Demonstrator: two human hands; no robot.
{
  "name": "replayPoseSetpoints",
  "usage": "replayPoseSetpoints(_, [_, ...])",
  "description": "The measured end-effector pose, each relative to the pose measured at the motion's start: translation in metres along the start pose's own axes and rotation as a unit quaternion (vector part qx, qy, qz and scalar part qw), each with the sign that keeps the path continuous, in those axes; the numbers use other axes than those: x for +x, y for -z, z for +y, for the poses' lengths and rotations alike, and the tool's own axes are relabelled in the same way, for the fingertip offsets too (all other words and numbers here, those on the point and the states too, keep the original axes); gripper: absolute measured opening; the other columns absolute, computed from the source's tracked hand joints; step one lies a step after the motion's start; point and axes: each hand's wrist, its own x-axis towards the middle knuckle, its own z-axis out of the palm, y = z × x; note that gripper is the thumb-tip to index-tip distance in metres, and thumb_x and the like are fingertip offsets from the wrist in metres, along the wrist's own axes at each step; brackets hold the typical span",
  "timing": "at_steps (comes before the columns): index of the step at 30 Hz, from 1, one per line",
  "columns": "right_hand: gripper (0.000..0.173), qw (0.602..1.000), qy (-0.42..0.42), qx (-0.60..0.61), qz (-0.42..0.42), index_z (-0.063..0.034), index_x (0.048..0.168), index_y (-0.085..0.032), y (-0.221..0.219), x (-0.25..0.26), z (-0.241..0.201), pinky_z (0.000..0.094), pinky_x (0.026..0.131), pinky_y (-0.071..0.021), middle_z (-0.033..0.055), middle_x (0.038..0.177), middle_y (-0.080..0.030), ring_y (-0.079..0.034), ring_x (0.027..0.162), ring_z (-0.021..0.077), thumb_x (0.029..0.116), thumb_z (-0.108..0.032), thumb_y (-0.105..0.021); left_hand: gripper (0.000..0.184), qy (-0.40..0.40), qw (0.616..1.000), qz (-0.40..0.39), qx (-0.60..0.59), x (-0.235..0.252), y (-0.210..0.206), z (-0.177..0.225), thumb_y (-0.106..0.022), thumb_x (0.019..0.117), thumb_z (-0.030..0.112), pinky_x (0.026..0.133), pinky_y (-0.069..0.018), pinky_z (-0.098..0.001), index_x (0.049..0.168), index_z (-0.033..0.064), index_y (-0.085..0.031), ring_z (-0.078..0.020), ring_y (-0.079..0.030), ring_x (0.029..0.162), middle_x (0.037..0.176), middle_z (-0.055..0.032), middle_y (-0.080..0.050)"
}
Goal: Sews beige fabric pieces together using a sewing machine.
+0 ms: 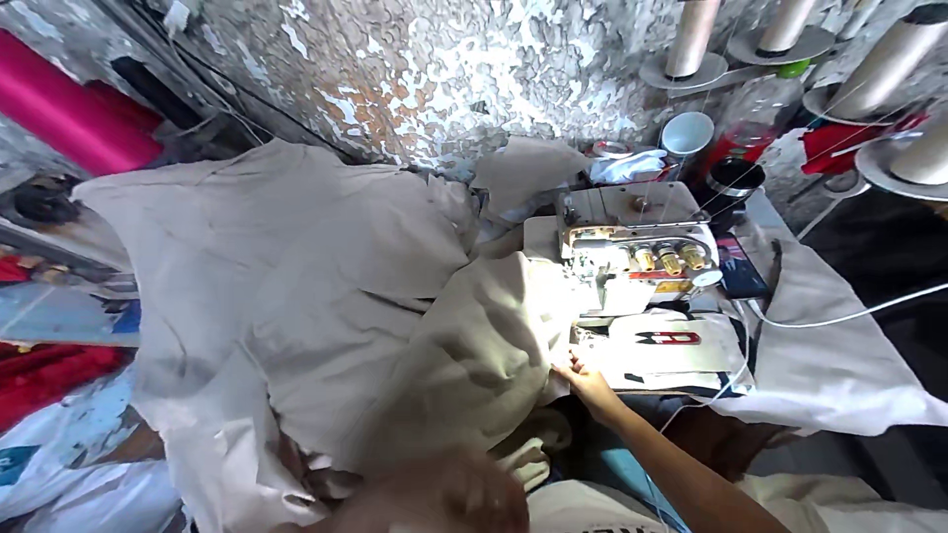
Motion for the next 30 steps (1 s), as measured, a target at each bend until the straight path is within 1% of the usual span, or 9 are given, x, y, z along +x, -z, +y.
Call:
replayPoseSetpoints(3, [0.025, 0.999, -0.046, -0.002, -0.011, 0.0073, 0.123, -0.06, -0.005, -0.008, 0.004, 0.0254, 0.084, -0.0578, 0.0067, 0.099, -0.072, -0.069, 0.086, 0.0054, 0.1038, -0.008, -0.055, 0.021, 0.066, 0.953, 0.194, 0.225, 0.082, 0.063, -0.008, -0.062, 0.1008, 0.014, 0.093, -0.0542, -0.0333, 0.113, -0.0008, -0.071, -0.013, -0.068, 0.102, 0.11, -0.008, -0.073])
replayPoseSetpoints(8, [0.015, 0.999, -0.021, -0.002, 0.035, 0.0056, 0.112, -0.063, 0.011, -0.026, -0.001, 0.0224, 0.077, -0.0569, 0.003, 0.087, -0.071, -0.067, 0.077, 0.0031, 0.1003, -0.003, -0.058, 0.053, 0.102, 0.871, 0.234, 0.42, 0.197, 0.131, -0.055, -0.058, 0.1053, 0.029, 0.115, -0.0368, -0.057, 0.147, -0.0017, -0.051, -0.0394, -0.046, 0.143, 0.155, -0.0236, -0.045])
replayPoseSetpoints(11, [0.02, 0.998, -0.021, -0.057, 0.021, 0.0056, 0.115, -0.063, 0.022, -0.034, 0.009, 0.0241, 0.076, -0.0573, 0.0042, 0.086, -0.071, -0.068, 0.076, 0.0042, 0.101, -0.008, -0.058, 0.057, 0.205, 0.848, 0.191, 0.45, 0.224, 0.142, -0.066, -0.059, 0.1039, 0.036, 0.11, -0.0404, -0.0611, 0.146, -0.0015, -0.051, -0.0432, -0.054, 0.133, 0.143, -0.0266, -0.056])
replayPoseSetpoints(14, [0.027, 0.987, -0.008, -0.157, 0.04, 0.0057, 0.123, -0.063, 0.032, -0.041, 0.019, 0.0278, 0.074, -0.0555, 0.0086, 0.087, -0.071, -0.066, 0.073, 0.0086, 0.1025, -0.011, -0.056, 0.039, 0.184, 0.84, 0.192, 0.473, 0.222, 0.15, -0.074, -0.068, 0.099, 0.032, 0.095, -0.0476, -0.0652, 0.111, -0.0055, -0.07, -0.0474, -0.065, 0.109, 0.111, -0.029, -0.068])
replayPoseSetpoints(16, [0.031, 0.956, 0.085, -0.265, 0.097, 0.0061, 0.127, -0.064, 0.029, -0.044, 0.02, 0.0373, 0.081, -0.0574, 0.0149, 0.098, -0.074, -0.071, 0.085, 0.0199, 0.1012, -0.009, -0.056, 0.031, 0.117, 0.852, 0.201, 0.469, 0.212, 0.156, -0.08, -0.071, 0.0976, 0.024, 0.087, -0.0503, -0.0637, 0.097, -0.0062, -0.07, -0.0452, -0.066, 0.098, 0.101, -0.0274, -0.068])
replayPoseSetpoints(19, [0.031, 0.87, 0.316, -0.347, 0.149, 0.0067, 0.124, -0.067, 0.01, -0.025, -0.013, 0.0413, 0.093, -0.0585, 0.0215, 0.118, -0.071, -0.072, 0.107, 0.0305, 0.0972, -0.008, -0.061, 0.016, 0.009, 0.909, 0.215, 0.356, 0.196, 0.157, -0.072, -0.069, 0.0959, 0.006, 0.095, -0.0522, -0.054, 0.101, -0.0083, -0.072, -0.0353, -0.068, 0.103, 0.106, -0.0232, -0.07])
replayPoseSetpoints(24, [0.057, 0.974, 0.176, -0.14, -0.012, 0.0057, 0.147, -0.045, -0.03, 0.037, -0.095, 0.037, 0.107, -0.0491, 0.021, 0.139, -0.06, -0.061, 0.125, 0.0217, 0.1016, -0.024, -0.062, 0.006, -0.013, 0.949, 0.218, 0.227, 0.179, 0.142, -0.04, -0.066, 0.095, -0.001, 0.083, -0.0552, -0.0246, 0.096, -0.0055, -0.07, -0.0038, -0.065, 0.083, 0.09, -0.0048, -0.071])
replayPoseSetpoints(28, [0.014, 0.988, 0.095, 0.058, -0.109, -0.0002, 0.111, -0.057, -0.054, 0.054, -0.108, 0.0232, 0.076, -0.0517, 0.0009, 0.093, -0.063, -0.061, 0.082, 0.0034, 0.1052, -0.012, -0.054, 0.005, -0.004, 0.944, 0.217, 0.247, 0.169, 0.136, -0.025, -0.07, 0.0919, -0.001, 0.08, -0.054, -0.0191, 0.096, -0.0024, -0.071, 0.001, -0.065, 0.081, 0.087, -0.0001, -0.072])
replayPoseSetpoints(30, [0.011, 0.987, 0.117, 0.063, -0.09, -0.0016, 0.102, -0.058, -0.057, 0.052, -0.111, 0.0222, 0.074, -0.0515, -0.002, 0.084, -0.06, -0.059, 0.076, 0.002, 0.1059, -0.011, -0.052, 0.015, 0.009, 0.943, 0.187, 0.276, 0.161, 0.142, -0.025, -0.072, 0.0906, 0.003, 0.085, -0.0554, -0.0272, 0.104, -0.0035, -0.072, -0.0057, -0.067, 0.086, 0.093, -0.005, -0.073])
